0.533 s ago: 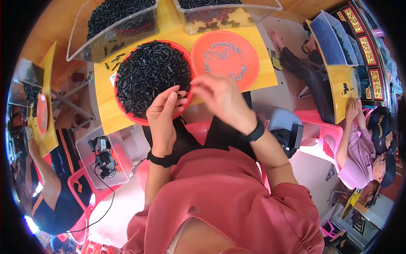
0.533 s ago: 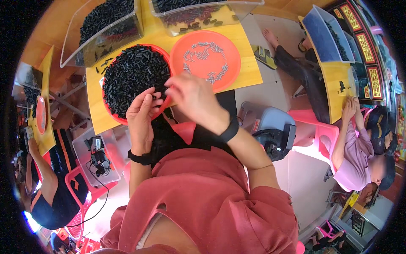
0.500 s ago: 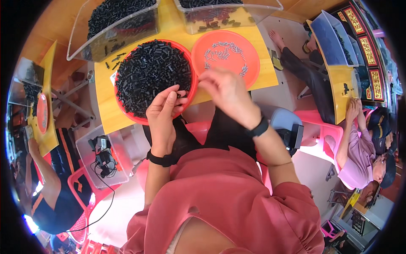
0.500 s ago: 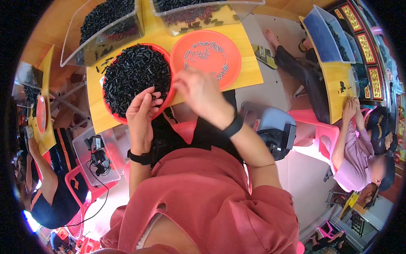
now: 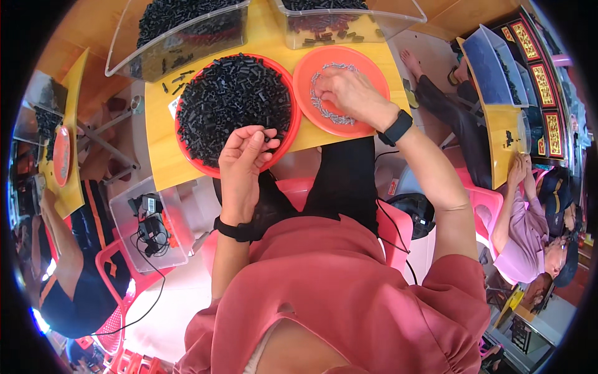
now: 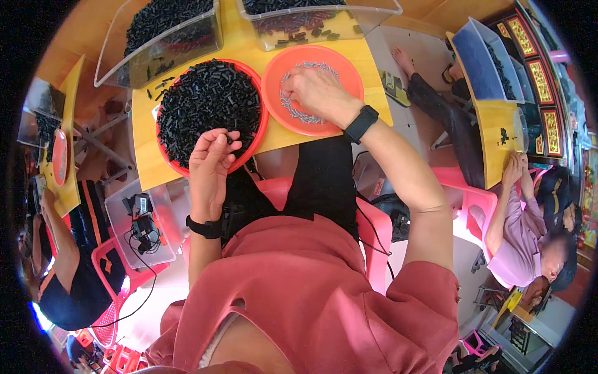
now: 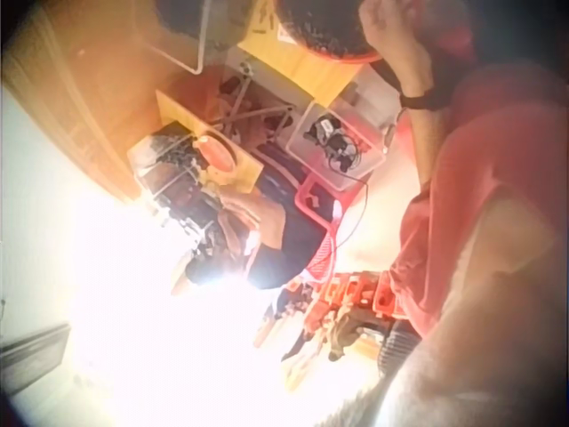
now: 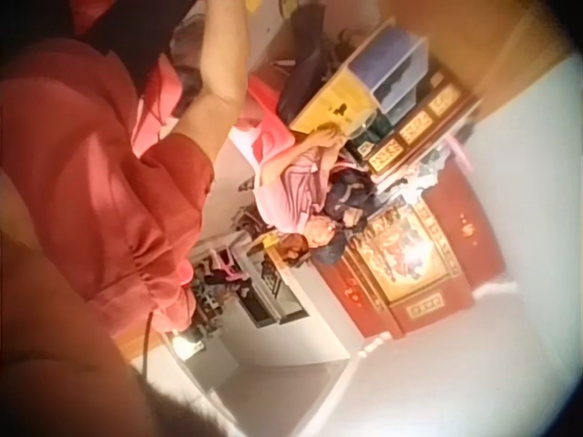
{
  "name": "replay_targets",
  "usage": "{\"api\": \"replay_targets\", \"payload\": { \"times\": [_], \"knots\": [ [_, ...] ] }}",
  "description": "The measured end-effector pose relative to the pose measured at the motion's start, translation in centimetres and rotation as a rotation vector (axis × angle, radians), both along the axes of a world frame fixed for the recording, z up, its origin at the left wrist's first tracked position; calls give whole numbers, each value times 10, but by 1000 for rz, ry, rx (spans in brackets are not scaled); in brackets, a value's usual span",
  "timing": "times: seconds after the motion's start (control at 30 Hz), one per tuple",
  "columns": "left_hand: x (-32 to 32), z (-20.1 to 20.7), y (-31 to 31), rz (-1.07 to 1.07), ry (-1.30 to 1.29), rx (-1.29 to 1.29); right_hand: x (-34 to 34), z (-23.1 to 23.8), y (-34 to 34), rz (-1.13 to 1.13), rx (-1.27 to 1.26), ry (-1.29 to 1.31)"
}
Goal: The person scoops plastic components from a storage bin into a plate, then repeatedly picks metal pins and plastic parts from the plates to assemble them together by hand.
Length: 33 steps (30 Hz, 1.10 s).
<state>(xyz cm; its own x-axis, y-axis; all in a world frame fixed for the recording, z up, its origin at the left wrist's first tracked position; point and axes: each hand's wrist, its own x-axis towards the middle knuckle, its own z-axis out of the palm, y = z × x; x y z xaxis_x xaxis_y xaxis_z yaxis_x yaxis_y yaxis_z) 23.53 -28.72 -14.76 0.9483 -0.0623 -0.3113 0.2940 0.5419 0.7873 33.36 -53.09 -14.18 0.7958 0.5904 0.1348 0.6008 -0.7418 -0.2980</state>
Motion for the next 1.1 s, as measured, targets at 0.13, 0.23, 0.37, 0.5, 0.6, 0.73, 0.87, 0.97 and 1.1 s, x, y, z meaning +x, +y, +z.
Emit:
{"api": "replay_targets", "payload": {
  "times": [0.13,0.23,0.37,0.5,0.6,0.73,0.87,0.97,1.1],
  "knots": [
    [1,-2,3,7,16,-65,2,9,2,45,-96,4],
    [1,-1,4,18,28,-96,2,2,0,69,-65,-12],
    [2,-3,8,-22,14,-177,-2,3,-2,30,87,46],
    [3,-7,9,-20,0,-251,-20,10,7,-127,401,67],
    [1,-3,9,-11,10,-255,-42,22,31,-232,617,255],
    [-1,-3,10,4,20,-249,-72,41,68,-303,821,561],
    [-4,1,8,26,18,-248,-80,42,91,-203,923,509],
    [-6,2,9,37,16,-244,-80,39,97,-203,957,536],
    [-8,4,7,53,6,-230,-81,36,100,-191,976,534]
  ]
}}
